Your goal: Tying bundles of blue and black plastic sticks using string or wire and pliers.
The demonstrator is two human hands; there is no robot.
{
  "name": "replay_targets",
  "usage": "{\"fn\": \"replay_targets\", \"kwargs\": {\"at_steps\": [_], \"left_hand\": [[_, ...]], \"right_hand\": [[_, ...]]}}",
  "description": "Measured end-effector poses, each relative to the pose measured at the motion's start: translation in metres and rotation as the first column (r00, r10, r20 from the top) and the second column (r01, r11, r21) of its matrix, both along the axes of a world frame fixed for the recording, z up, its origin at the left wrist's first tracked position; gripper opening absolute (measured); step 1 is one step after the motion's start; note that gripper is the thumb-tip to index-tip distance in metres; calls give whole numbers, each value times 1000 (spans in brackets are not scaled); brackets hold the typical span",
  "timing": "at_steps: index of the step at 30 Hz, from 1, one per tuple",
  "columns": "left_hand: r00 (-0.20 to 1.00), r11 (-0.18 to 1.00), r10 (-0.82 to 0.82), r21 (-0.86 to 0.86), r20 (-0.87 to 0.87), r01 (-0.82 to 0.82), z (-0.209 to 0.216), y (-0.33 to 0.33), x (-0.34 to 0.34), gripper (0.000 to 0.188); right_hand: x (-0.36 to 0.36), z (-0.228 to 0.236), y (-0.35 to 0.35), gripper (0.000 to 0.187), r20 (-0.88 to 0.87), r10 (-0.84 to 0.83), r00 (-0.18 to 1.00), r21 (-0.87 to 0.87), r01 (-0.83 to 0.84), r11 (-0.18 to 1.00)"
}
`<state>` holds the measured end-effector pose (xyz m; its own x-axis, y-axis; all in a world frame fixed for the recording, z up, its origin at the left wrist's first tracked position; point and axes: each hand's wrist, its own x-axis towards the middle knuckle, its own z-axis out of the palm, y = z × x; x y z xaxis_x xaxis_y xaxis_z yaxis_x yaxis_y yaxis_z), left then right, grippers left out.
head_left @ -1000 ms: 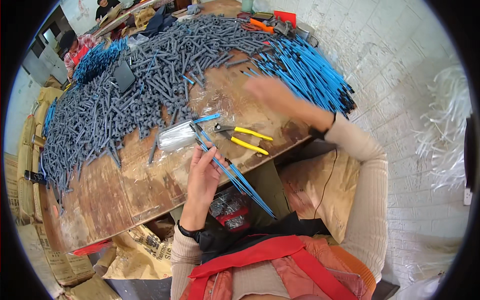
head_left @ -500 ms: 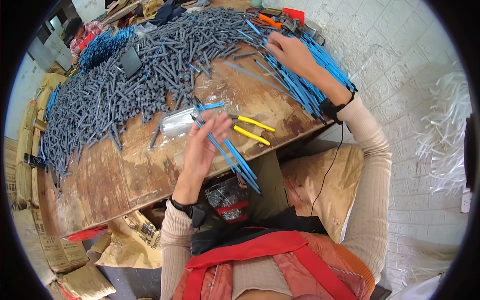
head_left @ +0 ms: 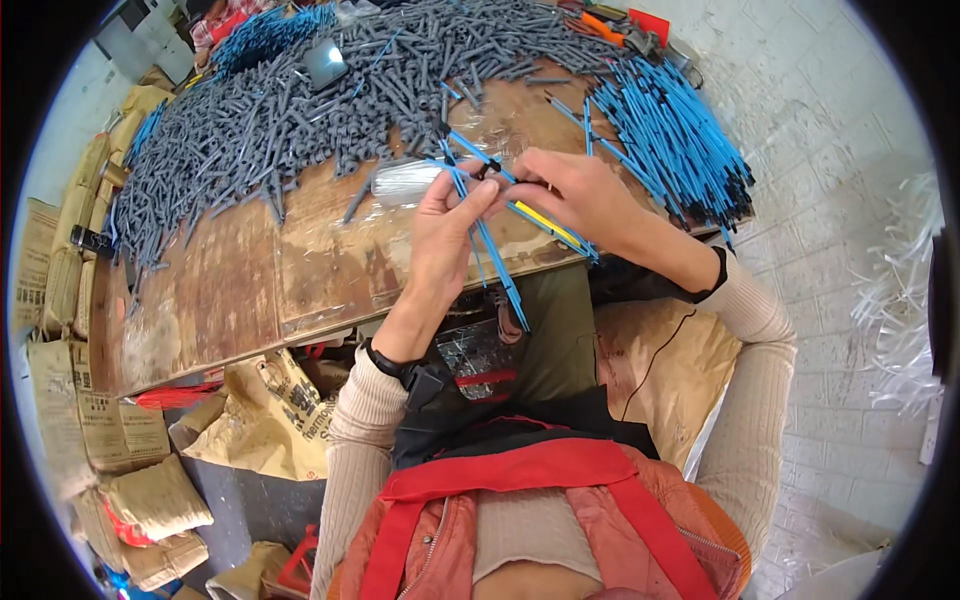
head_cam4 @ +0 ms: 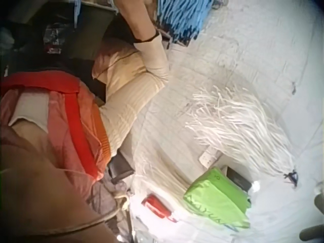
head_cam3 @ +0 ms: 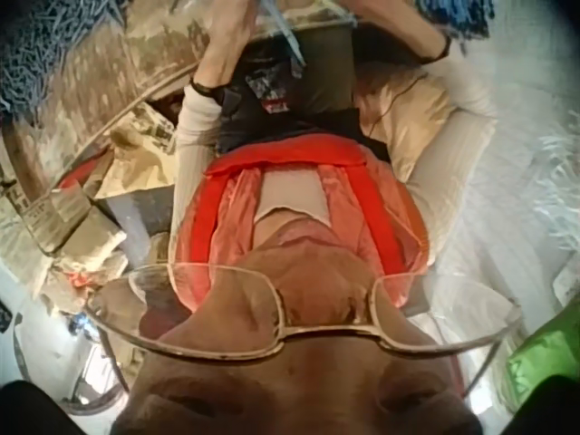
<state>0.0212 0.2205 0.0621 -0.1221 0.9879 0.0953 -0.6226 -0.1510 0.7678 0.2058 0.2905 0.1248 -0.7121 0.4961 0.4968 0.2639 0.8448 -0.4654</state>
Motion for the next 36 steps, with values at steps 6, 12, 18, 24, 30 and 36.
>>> {"fn": "replay_targets", "kwargs": {"at_steps": [6,12,18,24,30,36], "left_hand": [[994,999,18,-50,110,-12,4,10,7,17],[991,981,128,-152,46,-120,-20,7,-9,18],[999,969,-18,-246,27,24,-16,3,14,19],[997,990,-29,-136,67,38,-39,2,11,21],[998,973,38,-229,47,-27,-33,-17,0,22],[999,981,29,-195,38,-21,-24,-28,-28,25]], "right_hand": [[4,6,16,19,-29,73,997,-45,-74,996],[29,31,43,19,-177,-207,962,22,214,977],[43,22,64,17,22,-217,976,550,169,818],[34,14,17,17,422,70,904,643,-353,680],[147,78,87,32,333,-348,876,810,-77,581],[150,67,24,16,54,-544,837,337,498,799]]}}
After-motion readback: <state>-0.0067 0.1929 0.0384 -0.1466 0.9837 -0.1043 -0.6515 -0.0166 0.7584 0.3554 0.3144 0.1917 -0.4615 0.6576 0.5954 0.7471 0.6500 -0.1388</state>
